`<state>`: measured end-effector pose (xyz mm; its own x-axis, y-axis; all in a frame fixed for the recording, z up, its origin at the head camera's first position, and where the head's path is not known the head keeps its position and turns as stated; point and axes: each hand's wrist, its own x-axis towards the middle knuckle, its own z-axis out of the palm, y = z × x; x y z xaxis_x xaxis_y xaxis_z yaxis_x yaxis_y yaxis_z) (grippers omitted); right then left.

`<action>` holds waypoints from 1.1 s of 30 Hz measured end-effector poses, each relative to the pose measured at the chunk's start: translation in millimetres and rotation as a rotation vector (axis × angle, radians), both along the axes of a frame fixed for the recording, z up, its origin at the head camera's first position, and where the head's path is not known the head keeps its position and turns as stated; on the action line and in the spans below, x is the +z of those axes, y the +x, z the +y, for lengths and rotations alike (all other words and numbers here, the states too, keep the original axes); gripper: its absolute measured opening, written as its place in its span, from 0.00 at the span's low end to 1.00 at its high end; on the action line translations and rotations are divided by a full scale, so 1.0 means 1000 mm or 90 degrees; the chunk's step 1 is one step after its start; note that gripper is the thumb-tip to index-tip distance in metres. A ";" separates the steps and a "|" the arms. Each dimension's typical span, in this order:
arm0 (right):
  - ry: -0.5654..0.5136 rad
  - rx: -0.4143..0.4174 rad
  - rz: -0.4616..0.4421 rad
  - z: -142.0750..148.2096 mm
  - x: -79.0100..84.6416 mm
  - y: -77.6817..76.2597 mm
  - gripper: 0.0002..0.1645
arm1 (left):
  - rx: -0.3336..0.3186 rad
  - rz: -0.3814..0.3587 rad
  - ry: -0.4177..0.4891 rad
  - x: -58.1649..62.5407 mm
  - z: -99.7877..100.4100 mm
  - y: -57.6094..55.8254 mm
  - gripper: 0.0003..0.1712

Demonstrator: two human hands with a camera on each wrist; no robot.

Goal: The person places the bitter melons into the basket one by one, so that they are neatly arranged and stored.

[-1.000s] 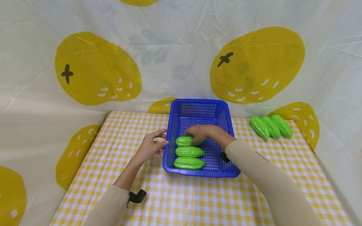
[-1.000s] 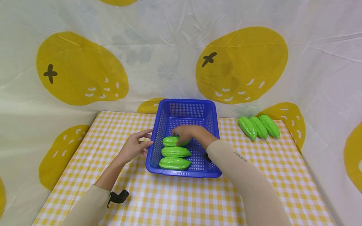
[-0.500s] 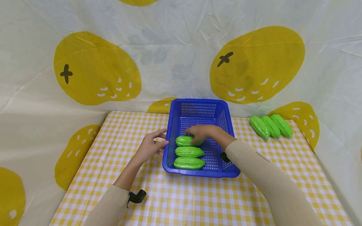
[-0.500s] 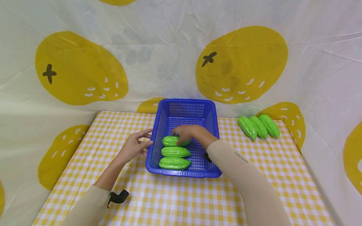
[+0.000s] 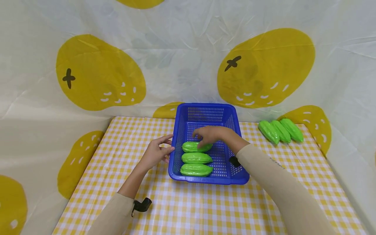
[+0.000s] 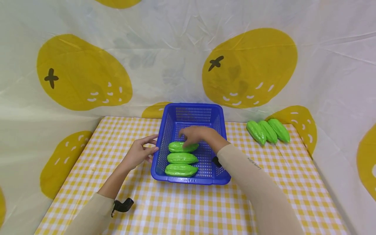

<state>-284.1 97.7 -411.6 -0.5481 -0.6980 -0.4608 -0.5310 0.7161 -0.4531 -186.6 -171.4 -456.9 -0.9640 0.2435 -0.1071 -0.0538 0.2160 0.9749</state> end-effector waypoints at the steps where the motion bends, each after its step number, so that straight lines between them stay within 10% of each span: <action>1: -0.006 -0.005 0.000 0.001 0.004 0.000 0.35 | 0.000 0.000 0.001 0.000 0.000 0.000 0.33; 16: -0.122 -0.131 0.037 0.059 0.054 0.006 0.32 | -0.006 0.007 0.000 0.001 0.000 0.000 0.33; 33: -0.265 -0.385 0.147 0.166 0.031 0.021 0.42 | -0.006 0.014 -0.008 0.000 -0.001 0.002 0.33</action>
<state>-263.0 263.5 -380.3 -0.9398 -0.3376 -0.0536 -0.2156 0.7070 -0.6736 -184.8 -172.2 -457.1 -0.9637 0.2515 -0.0899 -0.0309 0.2294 0.9728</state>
